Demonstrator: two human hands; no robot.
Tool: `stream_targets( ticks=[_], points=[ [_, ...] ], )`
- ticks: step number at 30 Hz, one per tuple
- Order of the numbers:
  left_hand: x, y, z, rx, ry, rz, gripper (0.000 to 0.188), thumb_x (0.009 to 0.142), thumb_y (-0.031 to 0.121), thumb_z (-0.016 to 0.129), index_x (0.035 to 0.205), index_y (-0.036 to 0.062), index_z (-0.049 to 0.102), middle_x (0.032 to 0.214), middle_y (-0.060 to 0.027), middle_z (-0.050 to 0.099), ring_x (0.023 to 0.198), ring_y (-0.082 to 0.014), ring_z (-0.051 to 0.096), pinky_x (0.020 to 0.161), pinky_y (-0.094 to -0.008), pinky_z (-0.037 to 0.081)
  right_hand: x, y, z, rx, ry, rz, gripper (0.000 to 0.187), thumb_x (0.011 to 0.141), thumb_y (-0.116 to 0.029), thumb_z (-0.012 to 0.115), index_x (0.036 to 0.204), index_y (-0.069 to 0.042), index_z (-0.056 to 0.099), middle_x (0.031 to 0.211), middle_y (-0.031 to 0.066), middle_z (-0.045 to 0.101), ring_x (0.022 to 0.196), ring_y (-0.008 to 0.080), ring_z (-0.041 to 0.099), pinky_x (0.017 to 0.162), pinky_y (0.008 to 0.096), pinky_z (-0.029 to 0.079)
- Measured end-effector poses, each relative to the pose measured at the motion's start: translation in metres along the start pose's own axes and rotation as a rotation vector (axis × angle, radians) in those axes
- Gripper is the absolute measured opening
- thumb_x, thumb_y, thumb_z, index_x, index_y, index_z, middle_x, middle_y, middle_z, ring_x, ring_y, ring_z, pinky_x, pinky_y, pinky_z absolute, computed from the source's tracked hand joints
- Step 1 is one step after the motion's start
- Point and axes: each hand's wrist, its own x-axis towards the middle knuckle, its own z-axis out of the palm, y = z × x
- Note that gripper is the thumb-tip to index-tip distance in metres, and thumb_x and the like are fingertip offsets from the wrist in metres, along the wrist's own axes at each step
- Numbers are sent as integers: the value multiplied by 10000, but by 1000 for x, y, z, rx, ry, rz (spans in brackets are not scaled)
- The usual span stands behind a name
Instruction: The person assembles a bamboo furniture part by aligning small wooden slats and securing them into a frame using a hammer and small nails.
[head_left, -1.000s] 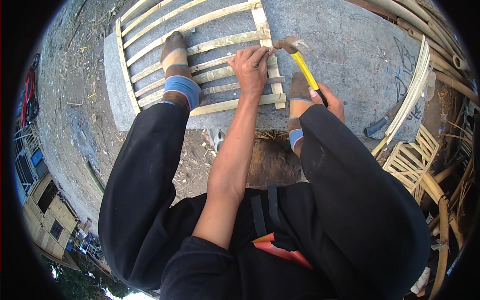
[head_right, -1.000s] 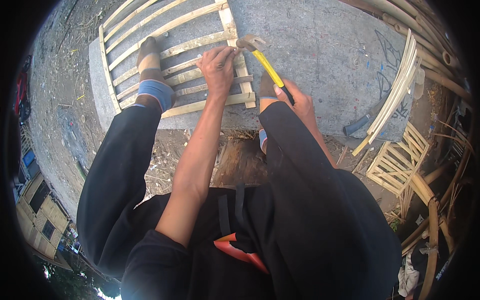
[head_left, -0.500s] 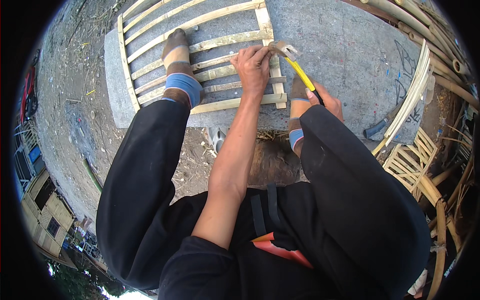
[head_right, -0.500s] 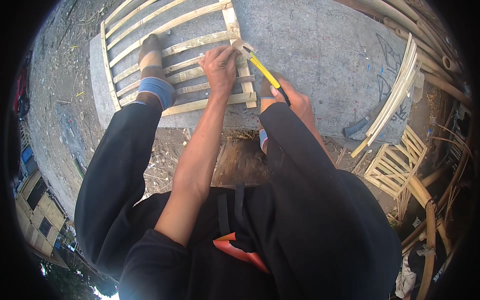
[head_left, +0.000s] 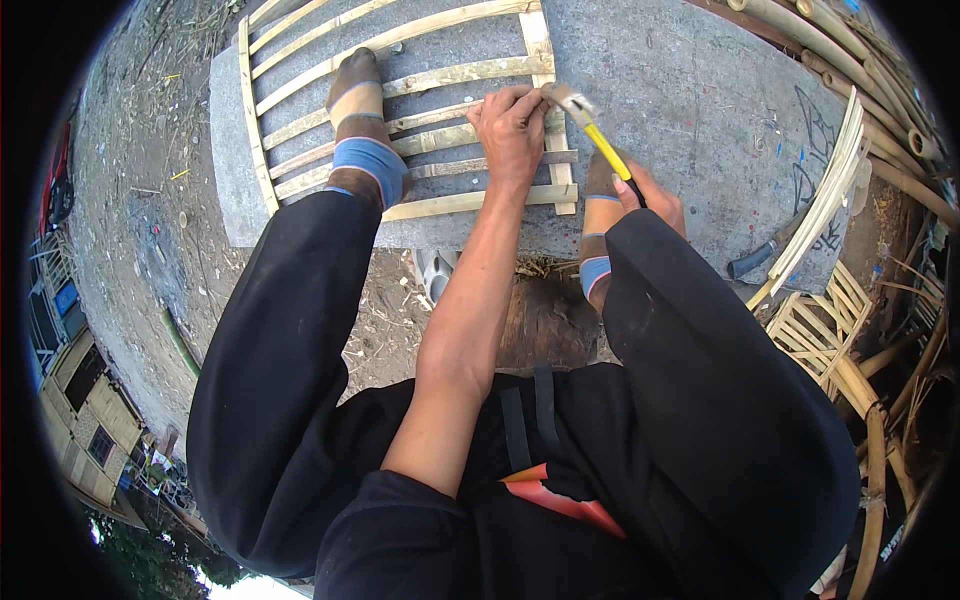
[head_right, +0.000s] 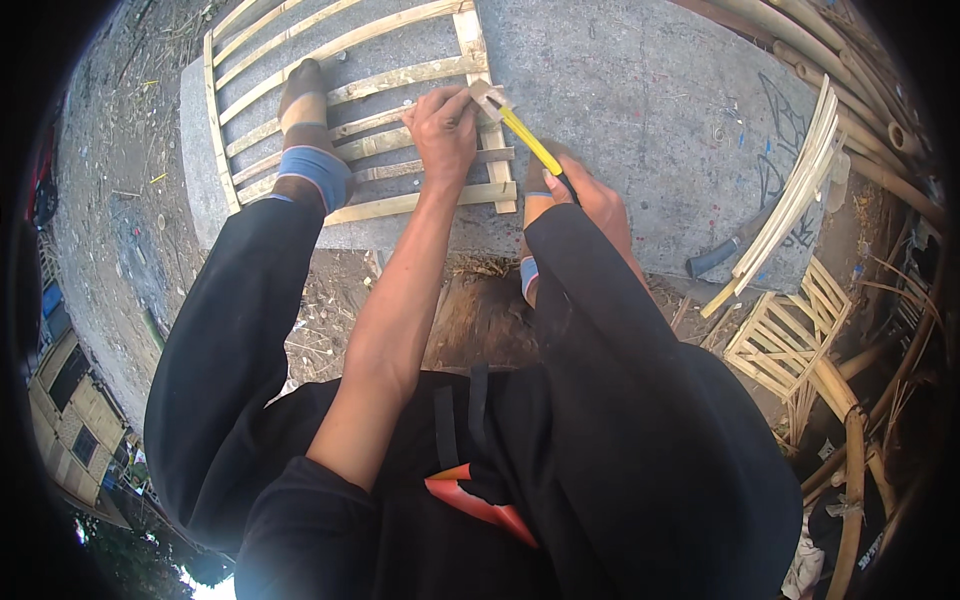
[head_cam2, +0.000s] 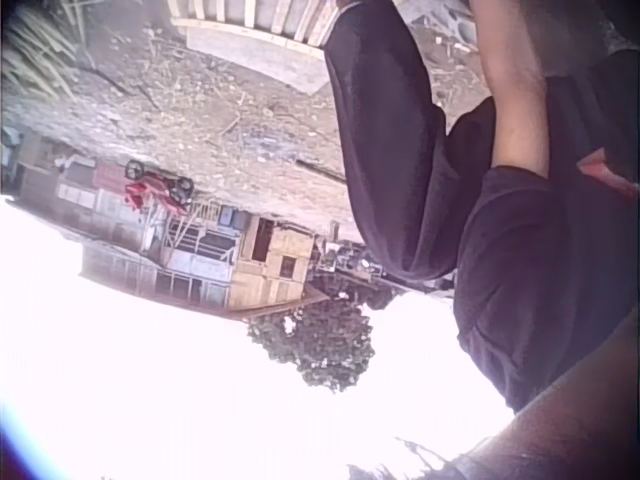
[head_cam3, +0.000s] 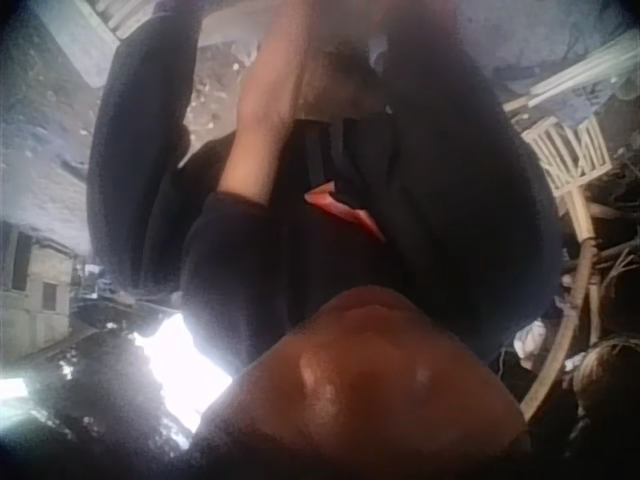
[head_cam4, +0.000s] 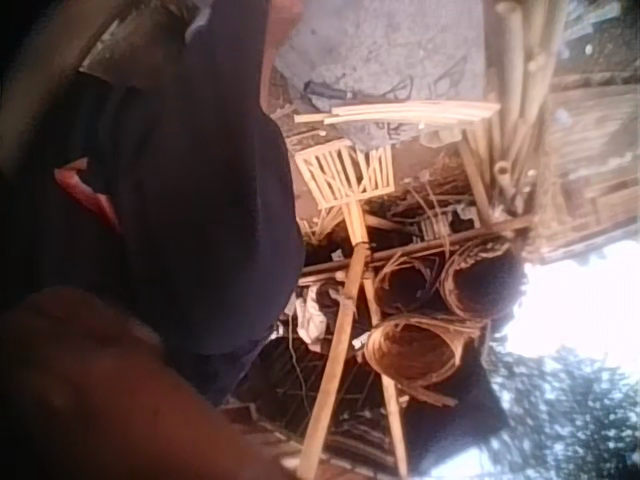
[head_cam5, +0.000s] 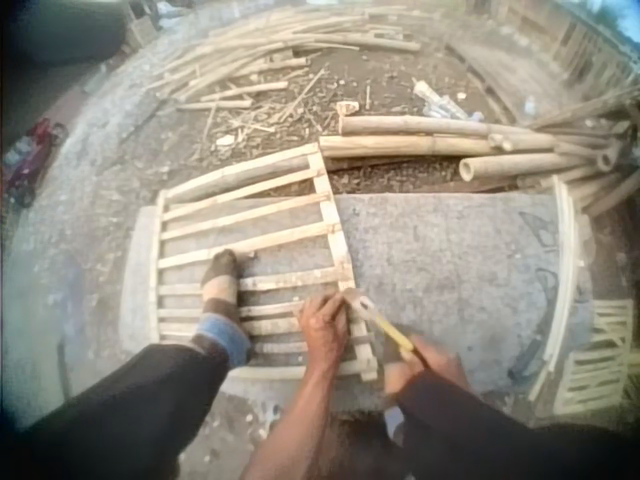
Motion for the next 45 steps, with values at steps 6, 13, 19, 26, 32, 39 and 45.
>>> stream_targets(
  ticks=[6,13,19,26,32,39,45],
  points=[
    [-2,7,2,-40,-12,-62,165,729,85,787,889,111,753,898,3,664,862,-178,605,838,-340,347,-7,3,-2,77,76,-9,309,940,-232,621,1189,-49,621,911,225,675,836,392,685,693,404,522],
    [-1,1,-1,-51,5,-43,126,745,124,795,861,99,752,873,-4,635,813,-177,586,815,-343,338,-4,3,9,-9,65,-3,324,931,-225,631,1192,-33,621,904,219,680,847,371,696,703,399,528],
    [0,3,0,-15,-38,-62,106,771,137,789,871,118,758,883,5,659,845,-172,604,824,-348,341,-9,-4,-1,85,113,117,346,950,-281,619,1184,-25,625,802,198,659,724,262,687,649,358,506],
    [3,0,-1,49,-88,48,88,809,126,749,896,119,736,883,-2,667,841,-192,602,802,-364,350,-15,5,-6,101,116,199,358,963,-315,609,1179,-29,628,741,185,649,698,242,685,638,352,500],
    [5,-2,-7,-24,-114,23,80,834,120,729,902,78,729,891,-20,680,843,-205,610,806,-357,368,-19,3,6,122,126,228,326,959,-271,604,1168,-22,626,786,193,661,774,260,698,689,363,508],
    [10,1,-13,-280,-112,-191,90,796,141,779,843,72,746,835,-29,705,786,-198,637,795,-341,406,-12,-16,-2,226,35,376,311,912,-227,646,1137,-15,621,820,175,670,755,198,674,675,342,496],
    [6,0,-14,-122,-138,-38,108,774,160,795,864,111,761,847,2,698,813,-172,620,802,-343,374,29,-7,21,485,73,211,292,842,-188,740,1006,-11,575,814,93,704,717,130,616,652,318,486]
  ],
)
